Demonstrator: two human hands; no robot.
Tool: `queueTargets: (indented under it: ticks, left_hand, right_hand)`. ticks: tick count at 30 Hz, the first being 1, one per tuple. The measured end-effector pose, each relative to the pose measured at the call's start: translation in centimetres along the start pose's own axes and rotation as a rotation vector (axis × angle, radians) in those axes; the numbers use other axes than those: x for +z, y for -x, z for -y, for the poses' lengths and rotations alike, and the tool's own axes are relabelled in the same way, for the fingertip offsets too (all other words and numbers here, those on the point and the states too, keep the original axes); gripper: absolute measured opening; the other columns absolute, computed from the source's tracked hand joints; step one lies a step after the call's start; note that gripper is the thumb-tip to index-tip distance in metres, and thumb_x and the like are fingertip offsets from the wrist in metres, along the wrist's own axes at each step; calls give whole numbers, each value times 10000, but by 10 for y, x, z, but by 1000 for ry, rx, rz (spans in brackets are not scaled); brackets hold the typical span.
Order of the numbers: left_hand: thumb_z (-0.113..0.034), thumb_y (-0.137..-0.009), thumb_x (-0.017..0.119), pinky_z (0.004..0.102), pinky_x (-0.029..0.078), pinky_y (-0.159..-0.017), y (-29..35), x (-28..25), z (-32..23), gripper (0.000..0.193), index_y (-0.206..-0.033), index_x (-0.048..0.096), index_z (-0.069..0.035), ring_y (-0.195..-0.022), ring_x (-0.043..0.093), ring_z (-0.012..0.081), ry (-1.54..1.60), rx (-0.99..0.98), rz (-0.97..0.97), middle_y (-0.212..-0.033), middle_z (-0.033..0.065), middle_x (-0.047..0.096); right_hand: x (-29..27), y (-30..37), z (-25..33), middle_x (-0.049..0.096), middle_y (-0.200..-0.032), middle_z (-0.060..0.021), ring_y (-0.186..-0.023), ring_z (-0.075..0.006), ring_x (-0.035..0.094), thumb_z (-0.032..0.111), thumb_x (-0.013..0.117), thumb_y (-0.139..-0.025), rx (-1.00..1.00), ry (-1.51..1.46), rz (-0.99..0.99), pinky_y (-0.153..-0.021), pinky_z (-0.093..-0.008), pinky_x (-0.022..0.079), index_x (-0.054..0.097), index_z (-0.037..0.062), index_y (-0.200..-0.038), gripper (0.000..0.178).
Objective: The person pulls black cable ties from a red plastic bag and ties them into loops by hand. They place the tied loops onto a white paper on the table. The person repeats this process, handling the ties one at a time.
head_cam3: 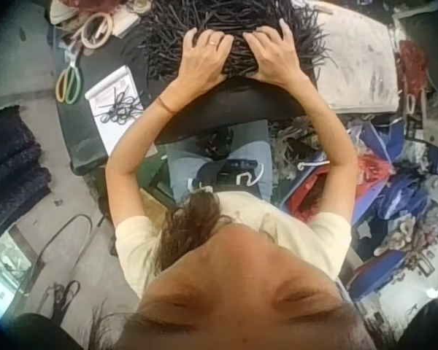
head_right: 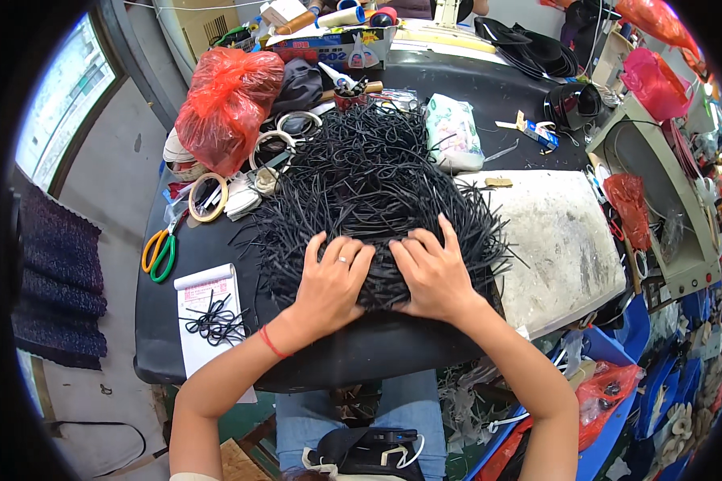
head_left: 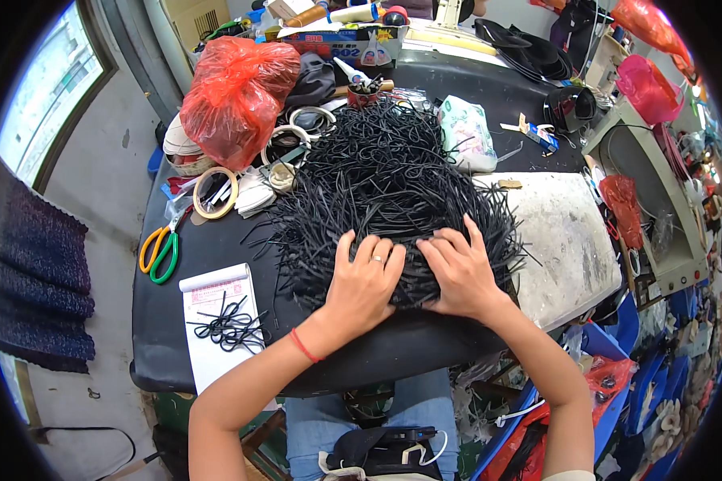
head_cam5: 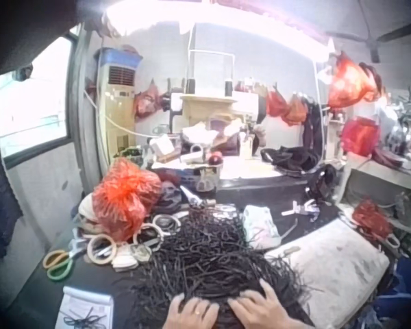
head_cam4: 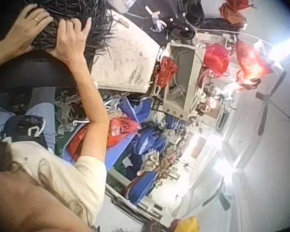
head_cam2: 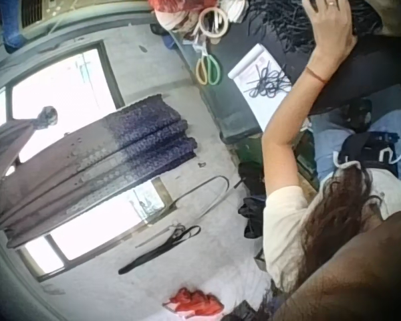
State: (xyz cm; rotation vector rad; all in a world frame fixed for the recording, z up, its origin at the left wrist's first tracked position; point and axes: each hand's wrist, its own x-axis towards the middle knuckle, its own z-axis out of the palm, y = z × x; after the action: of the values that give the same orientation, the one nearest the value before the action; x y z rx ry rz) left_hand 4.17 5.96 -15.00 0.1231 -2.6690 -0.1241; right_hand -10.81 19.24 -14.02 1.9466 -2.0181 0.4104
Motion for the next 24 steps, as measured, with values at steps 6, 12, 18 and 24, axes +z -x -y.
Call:
queueTargets:
  ticks: [6, 12, 18, 24]
  left_hand:
    - [-310, -476, 821, 467, 322, -955, -35, 15, 30, 747, -1096, 503, -41, -1021, 496, 222, -127, -21, -43, -1013, 71, 528]
    - [-311, -516, 806, 472, 303, -972, -17, 5, 14, 776, -1163, 478, -33, -1082, 483, 237, -76, -24, 76, -1097, 93, 518]
    - [-256, -569, 798, 606, 139, -1049, 8, -29, 2, 964, -1377, 304, -74, -1316, 252, 344, 3, -61, 139, -1350, 150, 354]
    - [-135, -669, 731, 637, 90, -1042, 53, -56, -4, 767, -1354, 388, -158, -1358, 173, 360, 23, -96, 169, -1445, 121, 271]
  right_hand:
    - [21, -34, -34, 577, -949, -58, -1016, -238, 510, 391, 810, -446, -35, 69, -38, -1026, -547, 264, 554, 32, -1072, 766]
    - [8, -18, -19, 563, -935, -78, -1027, -245, 506, 391, 792, -469, -72, 44, -9, -1042, -551, 244, 542, -1, -1088, 775]
    - [-26, 1, 9, 435, -1318, -56, -1291, -314, 289, 490, 759, -554, -34, 28, 96, -995, -714, 92, 420, 195, -1332, 899]
    - [-23, 56, 38, 529, -1167, -71, -1120, -271, 461, 169, 742, -636, 80, -10, -168, -992, -519, 298, 592, 119, -1116, 506]
